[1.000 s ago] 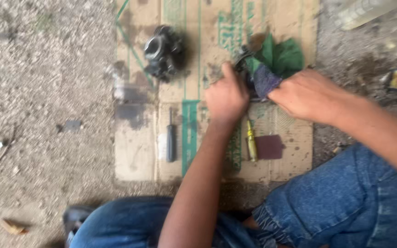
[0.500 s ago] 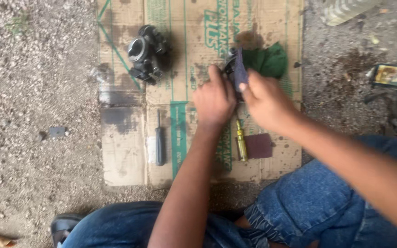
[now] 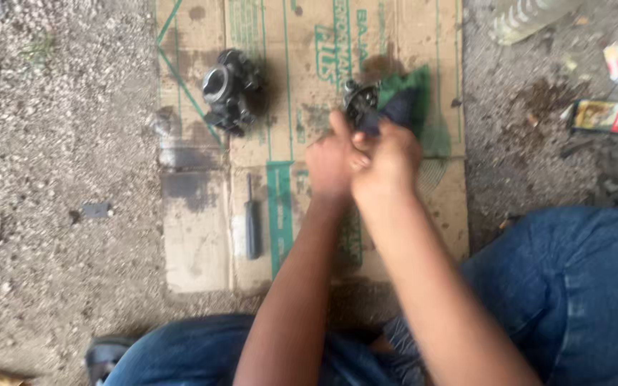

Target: The person is using a liquid from a bottle and a small screwdriver to clean the interior of a disassembled carburetor, then wipes the components with a green cloth.

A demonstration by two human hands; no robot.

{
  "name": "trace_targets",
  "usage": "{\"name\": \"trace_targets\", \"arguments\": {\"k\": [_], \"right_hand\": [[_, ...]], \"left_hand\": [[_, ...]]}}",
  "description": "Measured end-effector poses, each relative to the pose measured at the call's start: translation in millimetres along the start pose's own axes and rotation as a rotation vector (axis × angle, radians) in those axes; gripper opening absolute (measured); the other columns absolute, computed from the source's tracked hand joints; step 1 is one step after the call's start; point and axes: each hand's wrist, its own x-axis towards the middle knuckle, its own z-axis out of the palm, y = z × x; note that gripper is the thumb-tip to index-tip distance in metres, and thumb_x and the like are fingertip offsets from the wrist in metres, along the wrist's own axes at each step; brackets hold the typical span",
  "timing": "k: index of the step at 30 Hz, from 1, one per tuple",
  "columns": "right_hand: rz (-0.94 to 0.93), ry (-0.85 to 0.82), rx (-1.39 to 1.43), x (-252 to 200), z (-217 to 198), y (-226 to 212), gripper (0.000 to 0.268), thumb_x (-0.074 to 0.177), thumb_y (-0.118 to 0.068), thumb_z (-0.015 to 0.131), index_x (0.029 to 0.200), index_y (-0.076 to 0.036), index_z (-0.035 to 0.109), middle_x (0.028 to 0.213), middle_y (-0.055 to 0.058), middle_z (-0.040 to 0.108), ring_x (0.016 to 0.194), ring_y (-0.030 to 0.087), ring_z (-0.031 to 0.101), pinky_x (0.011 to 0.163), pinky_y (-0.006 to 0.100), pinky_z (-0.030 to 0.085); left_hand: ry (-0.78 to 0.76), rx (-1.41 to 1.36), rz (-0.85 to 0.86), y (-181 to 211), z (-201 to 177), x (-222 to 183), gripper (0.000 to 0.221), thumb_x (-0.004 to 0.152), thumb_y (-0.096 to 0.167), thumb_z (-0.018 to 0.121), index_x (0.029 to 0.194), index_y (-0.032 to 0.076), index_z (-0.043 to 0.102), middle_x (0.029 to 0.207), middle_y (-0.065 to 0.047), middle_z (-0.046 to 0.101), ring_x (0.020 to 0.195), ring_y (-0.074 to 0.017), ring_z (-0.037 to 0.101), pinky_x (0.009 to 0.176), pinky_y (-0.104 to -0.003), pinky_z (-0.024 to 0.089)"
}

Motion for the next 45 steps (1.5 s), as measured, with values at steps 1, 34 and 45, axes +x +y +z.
{"name": "trace_targets", "arguments": {"k": [1, 34, 45], "right_hand": [[-0.001, -0.039, 0.048, -1, -1, 7, 0.012, 0.104, -0.015, 0.044, 0.105, -0.005, 0.051, 0.078, 0.012, 0.062, 0.049, 0.014, 0.050, 0.037, 0.025, 0.033], [-0.621, -0.123, -0.481, 130, -68, -262, 0.021, 0.104, -0.018, 0.066, 0.091, -0.014, 0.050, 0.079, 0.002, 0.046, 0.071, 0.020, 0.050, 0.066, 0.036, 0.046], [-0.819, 0.145, -1.076, 123, -56, -270, 0.012, 0.100, -0.012, 0.072, 0.095, -0.011, 0.060, 0.087, 0.005, 0.054, 0.080, 0.024, 0.056, 0.070, 0.039, 0.049]], "left_hand": [[-0.024, -0.010, -0.022, -1, 4, 2, 0.032, 0.094, 0.030, 0.058, 0.103, 0.002, 0.044, 0.059, -0.013, 0.064, 0.051, -0.0349, 0.065, 0.047, -0.048, 0.050], [0.107, -0.070, -0.089, 19, -20, 11, 0.017, 0.096, 0.018, 0.055, 0.104, 0.005, 0.047, 0.061, -0.013, 0.065, 0.052, -0.0341, 0.065, 0.050, -0.048, 0.051], [0.053, -0.052, -0.110, 18, -18, 12, 0.019, 0.096, 0.019, 0.056, 0.105, 0.005, 0.047, 0.063, -0.016, 0.066, 0.054, -0.0370, 0.066, 0.053, -0.050, 0.052]]}}
